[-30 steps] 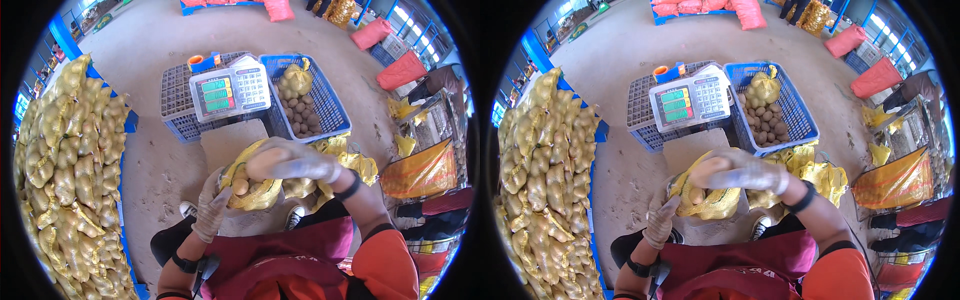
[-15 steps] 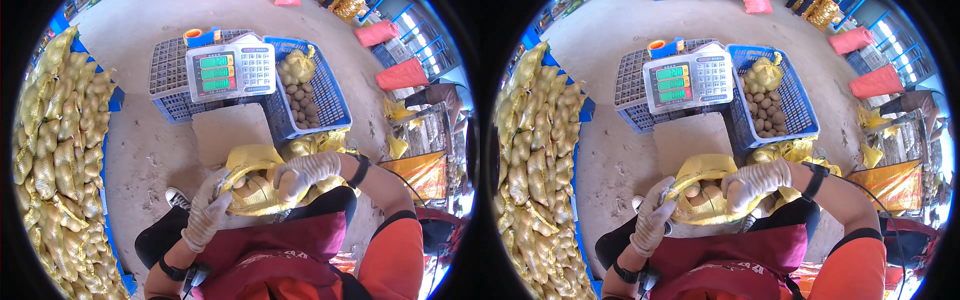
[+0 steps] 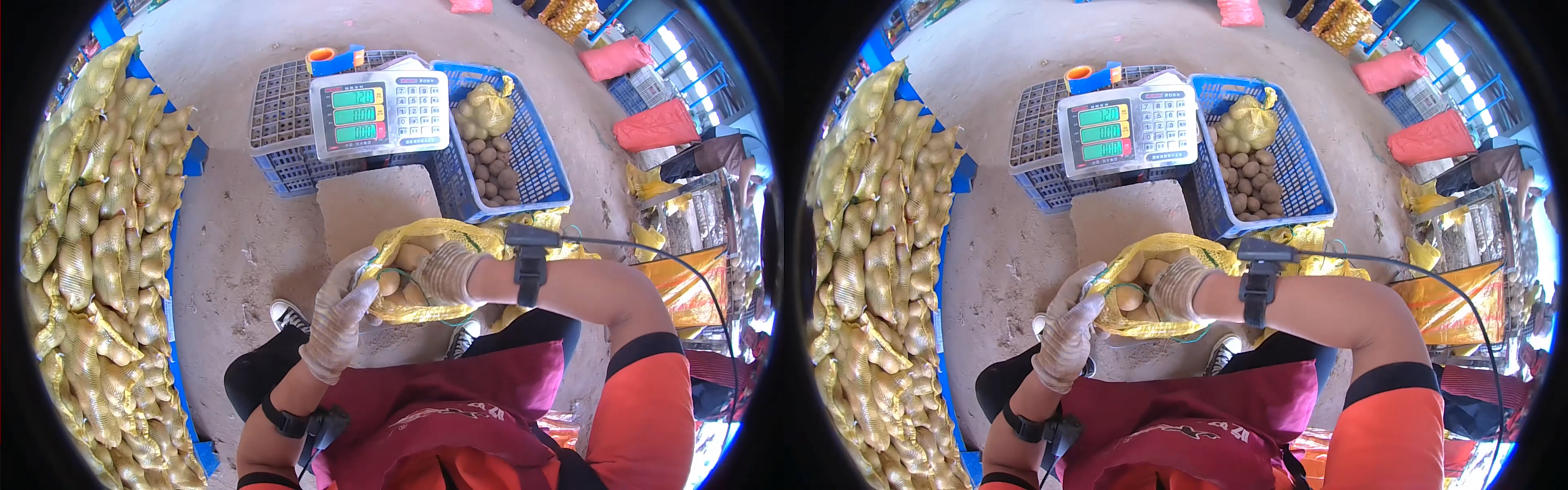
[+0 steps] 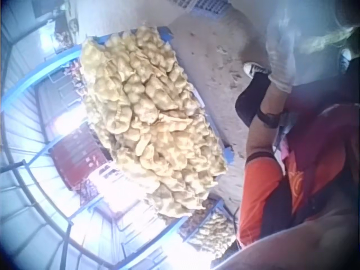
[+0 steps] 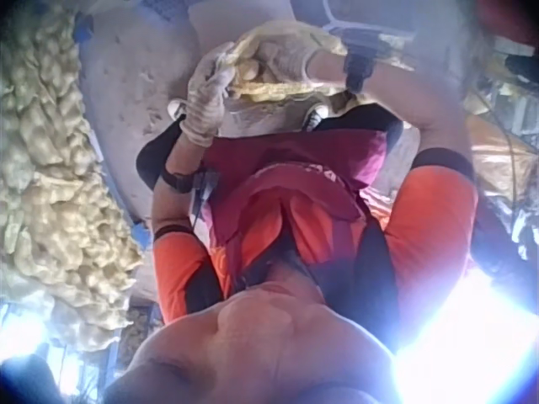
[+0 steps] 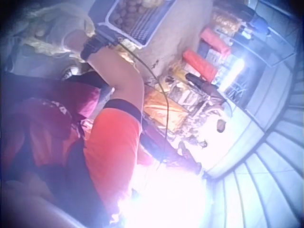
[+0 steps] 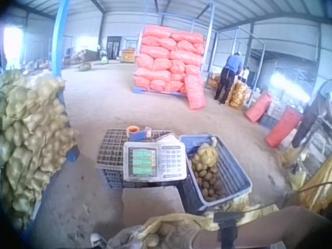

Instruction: The recorder sorts potatoes, weighs them on a digital scale, and places them into yellow mesh bags within a warehouse setting.

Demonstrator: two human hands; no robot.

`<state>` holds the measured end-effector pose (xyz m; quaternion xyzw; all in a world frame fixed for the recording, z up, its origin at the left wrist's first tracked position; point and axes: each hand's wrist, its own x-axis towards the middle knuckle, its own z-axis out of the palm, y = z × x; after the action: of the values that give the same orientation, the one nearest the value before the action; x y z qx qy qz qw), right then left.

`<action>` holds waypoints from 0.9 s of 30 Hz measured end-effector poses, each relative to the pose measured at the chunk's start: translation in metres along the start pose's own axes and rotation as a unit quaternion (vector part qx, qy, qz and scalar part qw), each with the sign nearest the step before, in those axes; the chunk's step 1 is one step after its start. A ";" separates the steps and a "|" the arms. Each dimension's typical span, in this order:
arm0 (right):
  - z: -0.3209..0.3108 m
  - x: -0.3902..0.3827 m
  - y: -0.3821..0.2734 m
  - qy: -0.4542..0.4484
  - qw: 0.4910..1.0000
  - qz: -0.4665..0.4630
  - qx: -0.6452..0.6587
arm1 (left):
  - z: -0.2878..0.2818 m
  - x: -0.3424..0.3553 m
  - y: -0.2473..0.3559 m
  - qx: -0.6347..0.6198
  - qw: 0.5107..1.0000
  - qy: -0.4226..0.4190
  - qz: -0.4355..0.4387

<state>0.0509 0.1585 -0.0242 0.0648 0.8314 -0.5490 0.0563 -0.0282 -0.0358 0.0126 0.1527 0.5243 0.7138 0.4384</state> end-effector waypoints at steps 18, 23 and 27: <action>-0.083 -0.037 -0.102 -0.017 0.975 0.061 0.214 | -0.025 0.004 -0.001 0.046 0.984 0.119 0.121; -0.092 -0.054 -0.108 0.022 0.953 0.045 0.299 | -0.034 0.008 0.001 -0.005 0.968 0.183 0.171; -0.104 -0.062 -0.103 0.032 0.945 0.048 0.322 | -0.029 0.005 0.003 0.034 0.973 0.174 0.146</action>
<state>0.0922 0.2114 0.1201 0.1367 0.6073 -0.7820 0.0321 -0.0523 -0.0498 0.0023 0.1163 0.5881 0.7678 0.2261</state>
